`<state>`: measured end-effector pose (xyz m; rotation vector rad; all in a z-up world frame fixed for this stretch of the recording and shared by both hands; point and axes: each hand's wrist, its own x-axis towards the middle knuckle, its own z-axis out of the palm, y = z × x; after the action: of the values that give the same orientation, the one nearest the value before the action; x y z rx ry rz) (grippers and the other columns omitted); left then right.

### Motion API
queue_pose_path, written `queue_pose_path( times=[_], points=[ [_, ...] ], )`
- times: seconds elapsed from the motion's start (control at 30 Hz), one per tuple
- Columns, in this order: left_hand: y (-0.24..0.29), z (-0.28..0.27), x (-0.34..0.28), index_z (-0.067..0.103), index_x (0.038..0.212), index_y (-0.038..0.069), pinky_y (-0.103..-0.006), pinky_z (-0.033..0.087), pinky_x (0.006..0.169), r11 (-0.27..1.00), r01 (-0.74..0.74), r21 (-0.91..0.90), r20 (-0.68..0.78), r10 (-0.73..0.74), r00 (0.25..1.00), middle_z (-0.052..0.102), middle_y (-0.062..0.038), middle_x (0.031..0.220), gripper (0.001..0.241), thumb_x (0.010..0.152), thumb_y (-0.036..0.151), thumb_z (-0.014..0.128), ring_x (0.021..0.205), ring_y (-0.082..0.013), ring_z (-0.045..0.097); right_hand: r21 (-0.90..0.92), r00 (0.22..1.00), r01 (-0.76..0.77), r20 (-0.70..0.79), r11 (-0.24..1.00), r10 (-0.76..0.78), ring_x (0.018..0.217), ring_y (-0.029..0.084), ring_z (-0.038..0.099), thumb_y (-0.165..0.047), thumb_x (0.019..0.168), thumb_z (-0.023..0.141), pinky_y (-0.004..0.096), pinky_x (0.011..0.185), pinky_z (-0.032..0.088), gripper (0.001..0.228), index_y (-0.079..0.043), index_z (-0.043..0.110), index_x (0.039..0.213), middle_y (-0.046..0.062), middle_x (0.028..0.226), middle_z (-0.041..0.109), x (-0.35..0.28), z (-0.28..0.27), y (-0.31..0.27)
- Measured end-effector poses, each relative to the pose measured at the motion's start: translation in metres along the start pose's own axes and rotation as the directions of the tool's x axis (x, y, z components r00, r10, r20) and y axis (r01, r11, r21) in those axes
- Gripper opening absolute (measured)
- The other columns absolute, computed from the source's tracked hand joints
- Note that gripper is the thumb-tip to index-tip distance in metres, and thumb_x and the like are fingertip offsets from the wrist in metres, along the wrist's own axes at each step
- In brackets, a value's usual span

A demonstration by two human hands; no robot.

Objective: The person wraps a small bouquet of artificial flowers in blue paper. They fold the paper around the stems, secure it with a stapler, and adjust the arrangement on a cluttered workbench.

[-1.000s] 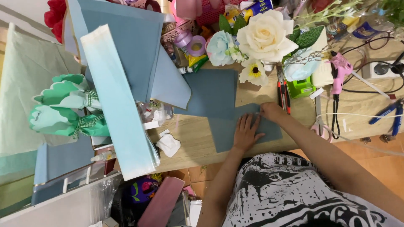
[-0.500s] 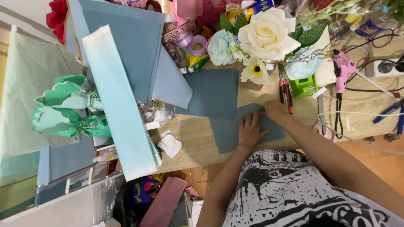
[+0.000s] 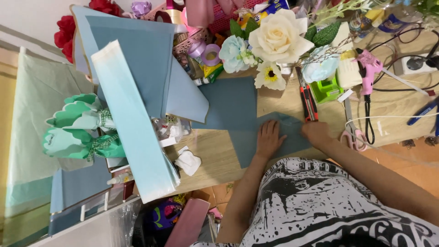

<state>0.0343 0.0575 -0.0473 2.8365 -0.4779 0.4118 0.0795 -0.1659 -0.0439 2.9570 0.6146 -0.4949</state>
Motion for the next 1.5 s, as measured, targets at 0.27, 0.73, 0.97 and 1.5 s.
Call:
queue_pose_path(
  times=[0.27,0.73,0.97,1.5],
  points=[
    [0.006,-0.037,-0.074,0.055,0.141,0.015,-0.0467,0.048,0.1,0.993,-0.089,-0.073,-0.084,0.083,0.993,0.056,-0.01,0.129,0.047,0.096,0.026,0.06,0.121,-0.0309,0.057,0.239,0.927,0.227,0.242,0.944,-0.285,0.105,0.025,0.071,-0.051,0.085,0.063,0.046,0.086,0.06,0.03,-0.027,0.067,0.103,-0.002,0.101,0.073,-0.055,-0.007,0.017],
    [0.038,-0.068,-0.079,0.057,0.129,0.005,-0.0638,0.02,0.121,0.983,0.086,-0.162,0.009,-0.086,0.996,0.056,-0.014,0.137,0.076,0.073,0.049,0.084,0.141,-0.0339,0.047,-0.159,0.586,0.734,-0.342,0.66,-0.735,0.14,0.025,0.043,-0.046,0.064,0.085,0.047,0.11,0.035,0.088,-0.028,0.047,0.141,0.003,0.151,0.047,-0.063,-0.023,0.008],
    [0.073,-0.042,-0.076,0.062,0.124,0.013,-0.0484,0.042,0.115,0.998,-0.004,-0.056,-0.036,0.002,0.999,0.061,-0.006,0.132,0.071,0.068,0.052,0.081,0.136,-0.0271,0.054,-0.176,0.579,0.673,-0.479,0.719,-0.659,0.143,0.027,0.044,-0.047,0.075,0.076,0.051,0.112,0.037,0.066,-0.019,0.055,0.131,0.003,0.15,0.051,-0.051,0.011,0.01],
    [0.078,-0.035,-0.063,0.065,0.084,0.01,-0.0395,0.051,0.085,0.921,0.31,-0.237,-0.014,-0.322,0.947,0.057,-0.007,0.107,0.021,0.089,0.029,0.071,0.102,-0.0295,0.061,0.446,0.897,0.44,-0.264,0.78,-0.355,0.102,0.029,0.065,-0.041,0.092,0.068,0.04,0.088,0.052,0.024,-0.017,0.072,0.093,0.006,0.104,0.063,-0.024,-0.008,0.01]
  ],
)
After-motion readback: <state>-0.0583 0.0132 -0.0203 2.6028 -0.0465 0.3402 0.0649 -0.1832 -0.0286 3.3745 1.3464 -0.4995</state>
